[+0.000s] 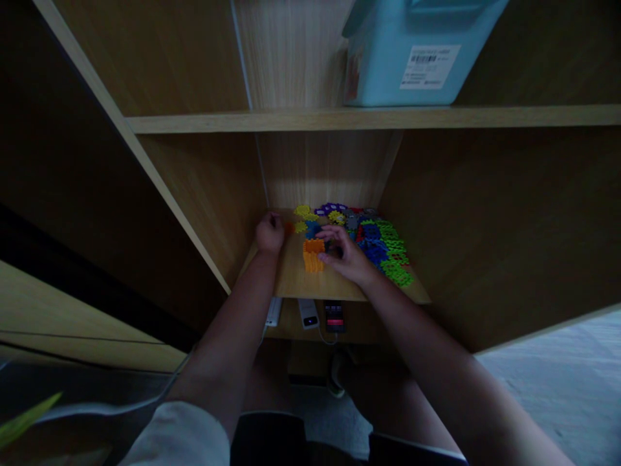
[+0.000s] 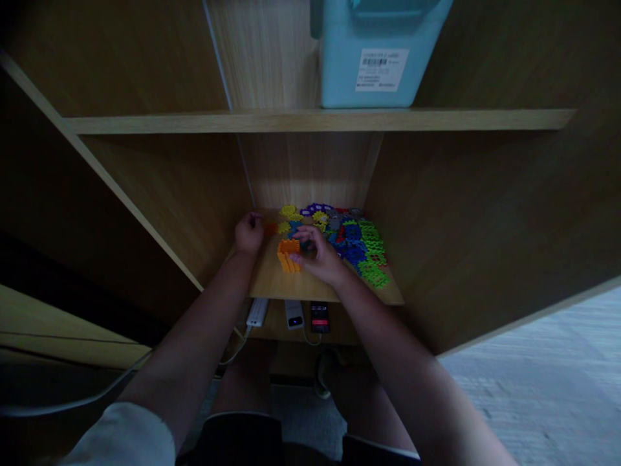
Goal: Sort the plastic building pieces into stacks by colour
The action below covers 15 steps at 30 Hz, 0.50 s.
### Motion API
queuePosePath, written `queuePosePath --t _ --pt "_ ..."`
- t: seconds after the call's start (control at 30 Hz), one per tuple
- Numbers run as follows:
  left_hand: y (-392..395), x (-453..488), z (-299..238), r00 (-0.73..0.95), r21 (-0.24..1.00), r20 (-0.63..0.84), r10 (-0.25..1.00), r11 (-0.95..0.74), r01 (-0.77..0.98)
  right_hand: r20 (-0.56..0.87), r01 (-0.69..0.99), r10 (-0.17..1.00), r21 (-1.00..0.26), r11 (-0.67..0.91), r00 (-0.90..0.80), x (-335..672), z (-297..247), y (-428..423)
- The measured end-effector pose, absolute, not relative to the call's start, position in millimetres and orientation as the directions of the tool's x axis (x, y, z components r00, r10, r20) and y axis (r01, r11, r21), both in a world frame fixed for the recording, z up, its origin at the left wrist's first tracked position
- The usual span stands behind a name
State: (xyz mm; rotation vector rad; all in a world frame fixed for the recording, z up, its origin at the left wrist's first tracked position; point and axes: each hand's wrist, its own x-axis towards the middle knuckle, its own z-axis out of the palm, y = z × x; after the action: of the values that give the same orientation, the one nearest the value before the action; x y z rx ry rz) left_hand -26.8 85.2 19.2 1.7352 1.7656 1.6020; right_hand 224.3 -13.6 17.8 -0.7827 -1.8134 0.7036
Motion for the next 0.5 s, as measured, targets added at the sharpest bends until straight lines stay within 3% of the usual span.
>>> queuePosePath --t 0.3,0.5 --pt "86.0 -27.2 16.8 -0.259 0.703 0.398 0.88 -0.111 0.702 0.665 0.222 0.747 -0.724 0.653 -0.031 230.7 18.5 -8.2" --pt "82.5 -23.0 14.7 -0.279 0.694 0.327 0.903 -0.028 0.72 0.691 0.281 0.723 -0.691 0.667 -0.016 230.7 14.4 -4.7"
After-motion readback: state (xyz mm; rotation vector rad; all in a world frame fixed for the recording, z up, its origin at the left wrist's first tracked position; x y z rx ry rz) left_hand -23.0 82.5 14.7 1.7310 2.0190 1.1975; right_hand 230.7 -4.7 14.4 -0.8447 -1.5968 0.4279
